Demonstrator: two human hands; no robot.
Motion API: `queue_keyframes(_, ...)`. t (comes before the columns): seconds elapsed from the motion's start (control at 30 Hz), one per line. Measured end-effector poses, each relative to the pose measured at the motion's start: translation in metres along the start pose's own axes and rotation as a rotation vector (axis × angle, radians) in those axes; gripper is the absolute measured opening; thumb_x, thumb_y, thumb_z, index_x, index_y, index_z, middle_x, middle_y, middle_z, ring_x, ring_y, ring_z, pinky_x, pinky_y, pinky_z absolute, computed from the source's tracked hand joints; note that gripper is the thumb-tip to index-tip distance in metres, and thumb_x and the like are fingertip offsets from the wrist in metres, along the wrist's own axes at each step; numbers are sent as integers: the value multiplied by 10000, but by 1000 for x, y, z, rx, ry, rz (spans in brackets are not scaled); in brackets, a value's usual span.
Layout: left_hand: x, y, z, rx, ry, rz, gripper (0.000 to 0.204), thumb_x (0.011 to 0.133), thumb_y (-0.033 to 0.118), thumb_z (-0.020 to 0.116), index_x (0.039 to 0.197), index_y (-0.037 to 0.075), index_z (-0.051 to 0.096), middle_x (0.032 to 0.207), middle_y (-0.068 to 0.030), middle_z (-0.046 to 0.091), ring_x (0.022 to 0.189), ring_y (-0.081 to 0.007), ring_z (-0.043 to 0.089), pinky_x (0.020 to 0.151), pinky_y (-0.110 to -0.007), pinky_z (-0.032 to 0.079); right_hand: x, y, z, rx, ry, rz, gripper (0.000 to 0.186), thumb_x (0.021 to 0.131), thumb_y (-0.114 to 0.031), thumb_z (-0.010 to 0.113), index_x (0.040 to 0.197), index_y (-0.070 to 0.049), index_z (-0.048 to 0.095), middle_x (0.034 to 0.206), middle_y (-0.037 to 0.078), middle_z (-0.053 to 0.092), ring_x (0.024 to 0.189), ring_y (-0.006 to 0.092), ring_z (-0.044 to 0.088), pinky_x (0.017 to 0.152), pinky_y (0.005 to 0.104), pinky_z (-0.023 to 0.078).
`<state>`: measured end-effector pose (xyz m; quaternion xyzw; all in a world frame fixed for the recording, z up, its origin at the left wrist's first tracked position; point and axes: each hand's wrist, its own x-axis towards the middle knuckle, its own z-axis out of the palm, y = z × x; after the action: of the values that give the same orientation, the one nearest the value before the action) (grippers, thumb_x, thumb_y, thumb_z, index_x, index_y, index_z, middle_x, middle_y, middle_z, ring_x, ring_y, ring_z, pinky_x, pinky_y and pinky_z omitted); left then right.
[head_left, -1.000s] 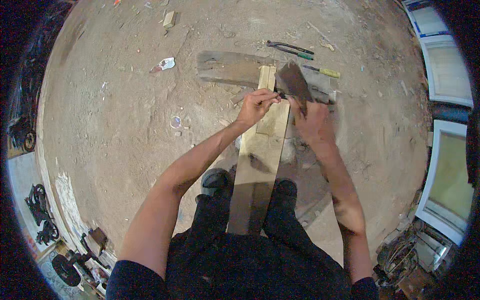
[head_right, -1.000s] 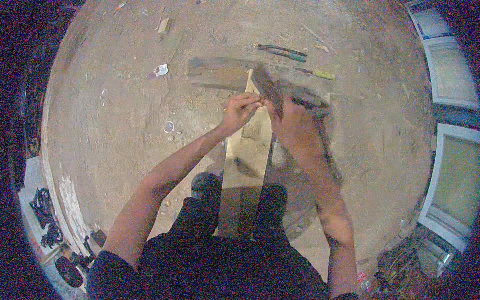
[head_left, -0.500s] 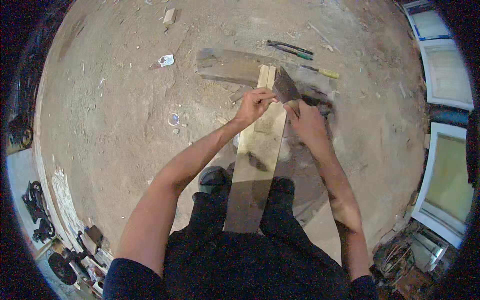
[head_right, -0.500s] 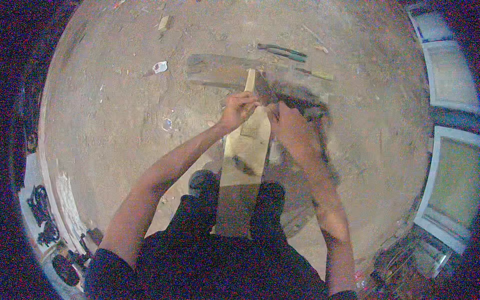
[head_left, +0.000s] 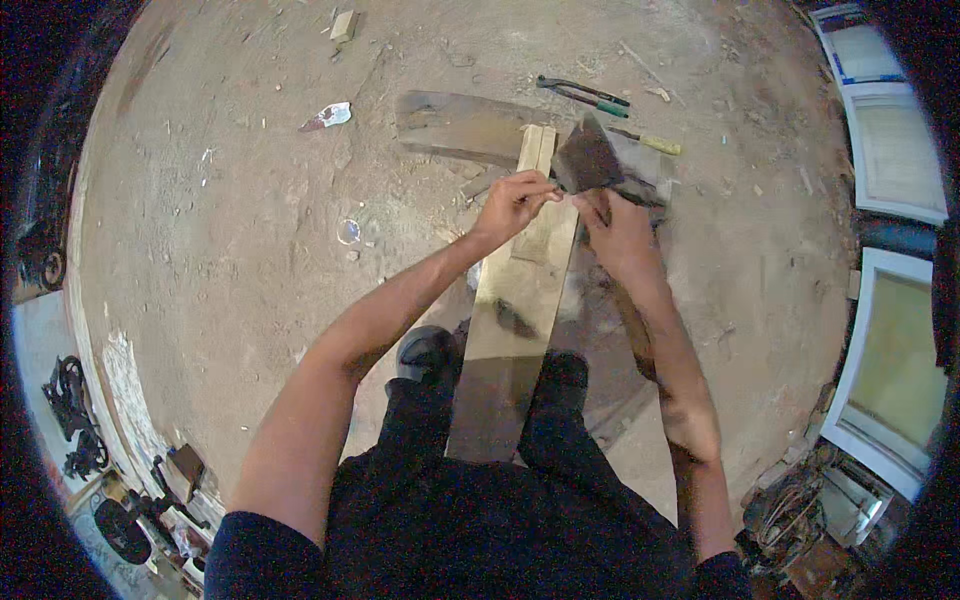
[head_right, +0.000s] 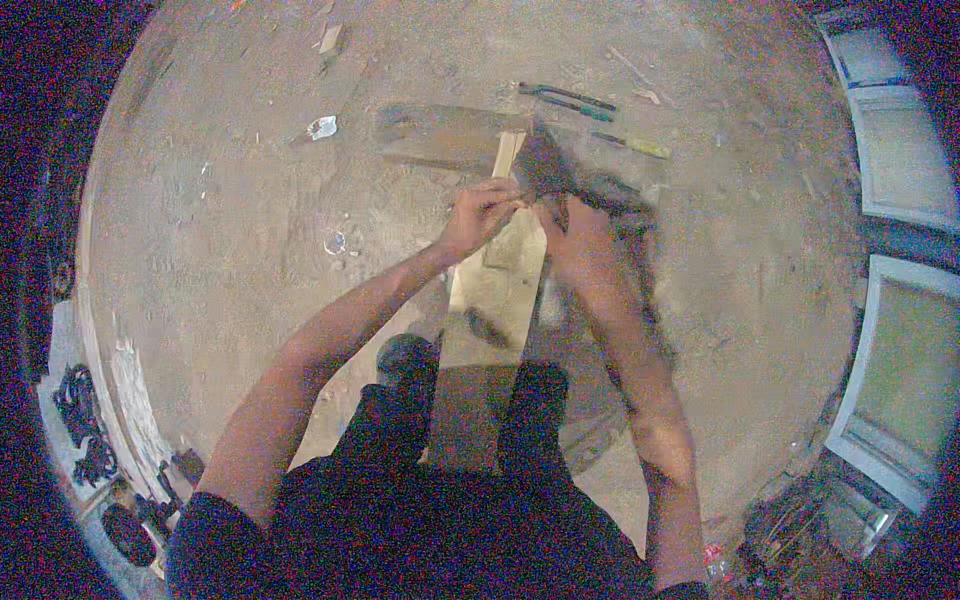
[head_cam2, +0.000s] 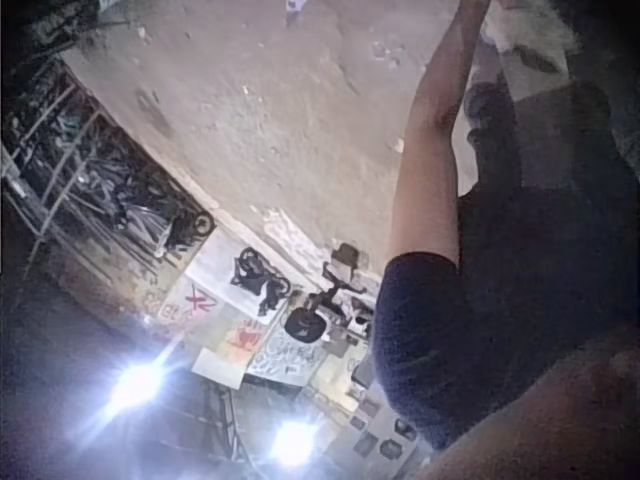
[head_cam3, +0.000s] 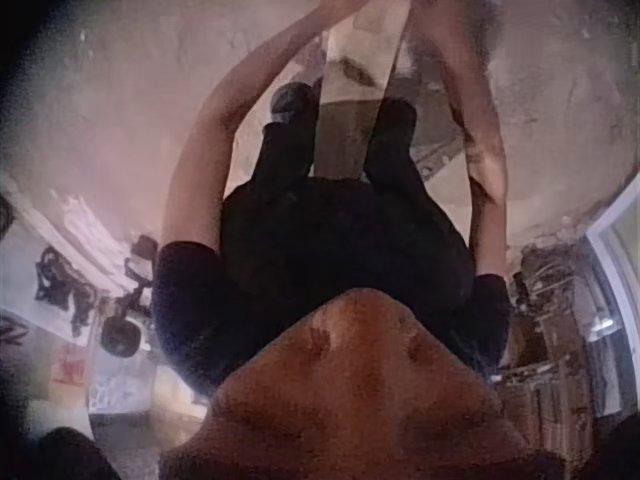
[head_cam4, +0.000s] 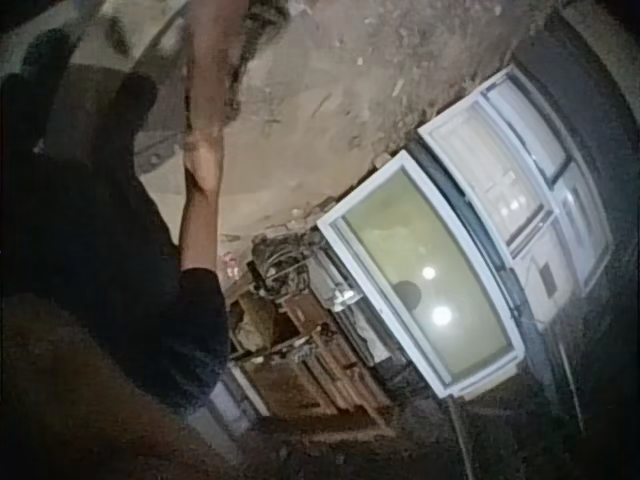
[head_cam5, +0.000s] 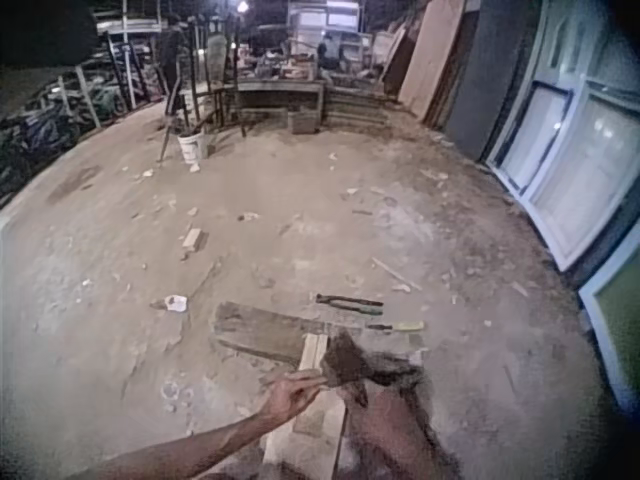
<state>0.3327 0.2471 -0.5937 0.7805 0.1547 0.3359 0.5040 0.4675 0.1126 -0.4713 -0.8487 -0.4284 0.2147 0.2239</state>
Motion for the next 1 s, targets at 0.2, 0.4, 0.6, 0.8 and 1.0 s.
queue_keyframes(0.2,-4,-7,2,-48,13,-49,120,931,55,712,1030,13,764,1003,-117,753,903,-226,725,789,-337,583,-3,-29,-37,111,70,2,442,975,-408,677,975,33,699,742,191,698,681,414,674,669,467,525)
queue_keyframes(0.4,-3,2,3,-81,14,-69,103,927,49,712,1008,14,766,1009,-122,750,907,-229,718,797,-347,579,-2,-17,-8,-74,-66,120,416,966,-404,683,1017,8,710,853,240,706,796,440,691,709,473,534)
queue_keyframes(0.6,-5,-8,0,-35,28,-49,138,938,47,706,1057,18,769,963,-108,758,880,-213,747,732,-323,589,-4,-49,-43,10,-10,10,357,979,-337,679,1021,16,706,880,244,715,847,432,700,711,469,537)
queue_keyframes(0.8,-1,-5,4,-67,-33,-58,129,933,57,704,1045,29,762,1029,-114,750,922,-231,713,810,-353,575,0,3,17,-255,-19,85,351,983,-333,677,1024,14,709,868,226,726,817,396,729,715,451,546)
queue_keyframes(1.0,-6,-12,4,-58,26,-32,148,932,54,715,1068,14,757,967,-101,760,882,-229,744,750,-328,588,-6,-25,-30,99,134,-60,334,993,-300,671,1009,32,697,860,201,721,721,274,685,708,383,522)
